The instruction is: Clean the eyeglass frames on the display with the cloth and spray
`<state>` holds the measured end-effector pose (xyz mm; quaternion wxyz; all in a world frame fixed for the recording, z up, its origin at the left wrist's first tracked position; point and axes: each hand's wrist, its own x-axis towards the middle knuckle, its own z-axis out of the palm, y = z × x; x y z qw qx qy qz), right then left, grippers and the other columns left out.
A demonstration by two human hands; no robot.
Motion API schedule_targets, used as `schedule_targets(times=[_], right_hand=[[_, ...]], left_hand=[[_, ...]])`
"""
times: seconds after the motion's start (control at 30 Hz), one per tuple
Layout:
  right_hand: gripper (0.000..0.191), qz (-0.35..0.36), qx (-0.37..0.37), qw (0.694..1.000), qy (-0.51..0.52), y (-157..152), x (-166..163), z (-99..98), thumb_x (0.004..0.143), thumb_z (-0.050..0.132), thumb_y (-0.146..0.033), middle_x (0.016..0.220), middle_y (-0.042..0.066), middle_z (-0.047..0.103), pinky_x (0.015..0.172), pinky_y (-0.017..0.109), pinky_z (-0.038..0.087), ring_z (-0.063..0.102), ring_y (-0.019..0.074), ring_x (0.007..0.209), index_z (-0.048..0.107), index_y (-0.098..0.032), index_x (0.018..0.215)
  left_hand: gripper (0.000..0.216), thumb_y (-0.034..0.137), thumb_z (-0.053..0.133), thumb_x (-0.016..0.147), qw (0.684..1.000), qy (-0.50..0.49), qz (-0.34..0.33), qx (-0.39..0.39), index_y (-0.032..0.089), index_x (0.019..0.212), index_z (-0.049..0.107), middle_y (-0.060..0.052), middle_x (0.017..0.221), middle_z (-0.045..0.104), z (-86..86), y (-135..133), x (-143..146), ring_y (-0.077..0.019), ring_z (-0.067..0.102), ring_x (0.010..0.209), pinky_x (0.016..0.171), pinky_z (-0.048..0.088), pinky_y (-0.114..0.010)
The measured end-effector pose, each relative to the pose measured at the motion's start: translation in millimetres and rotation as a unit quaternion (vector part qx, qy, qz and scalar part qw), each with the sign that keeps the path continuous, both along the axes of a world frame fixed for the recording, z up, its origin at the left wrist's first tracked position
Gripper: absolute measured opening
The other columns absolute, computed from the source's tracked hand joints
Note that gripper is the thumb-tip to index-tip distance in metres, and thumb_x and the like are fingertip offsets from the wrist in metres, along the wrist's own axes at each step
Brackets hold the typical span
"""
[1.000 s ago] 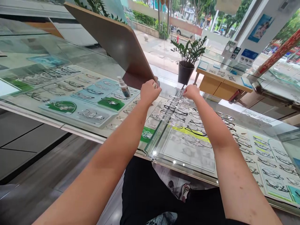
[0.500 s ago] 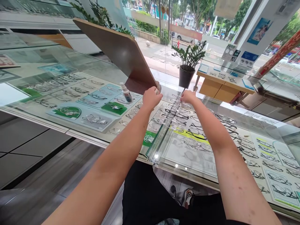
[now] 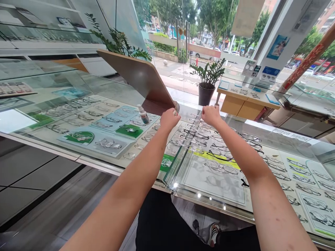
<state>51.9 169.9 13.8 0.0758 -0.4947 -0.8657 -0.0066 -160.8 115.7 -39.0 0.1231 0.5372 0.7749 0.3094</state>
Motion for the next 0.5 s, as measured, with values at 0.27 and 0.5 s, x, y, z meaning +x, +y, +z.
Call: schedule_targets(times=[0.27,0.5], right_hand=[[0.008,0.086,0.048,0.994,0.053,-100.4,61.2,13.1,0.092,0.048,-0.020,0.099,0.011,0.074,0.103,0.047,0.034,0.062,0.0307,0.103,0.055,-0.024,0.090],[0.009,0.004,0.093,0.983,0.158,-176.1,151.2,25.7,0.092,0.048,-0.021,0.101,0.008,0.074,0.100,0.048,0.038,0.062,0.0303,0.103,0.047,-0.027,0.086]], left_hand=[[0.013,0.030,0.060,0.088,1.000,0.007,0.012,-0.010,0.022,0.099,0.059,-0.017,0.114,0.073,-6.5,5.5,-4.2,-0.0358,0.067,0.109,0.079,0.048,-0.039],[0.017,0.030,0.063,0.082,0.999,0.028,0.004,-0.032,0.020,0.096,0.060,-0.021,0.117,0.072,-4.7,7.3,-12.4,-0.0397,0.065,0.116,0.088,0.048,-0.043]])
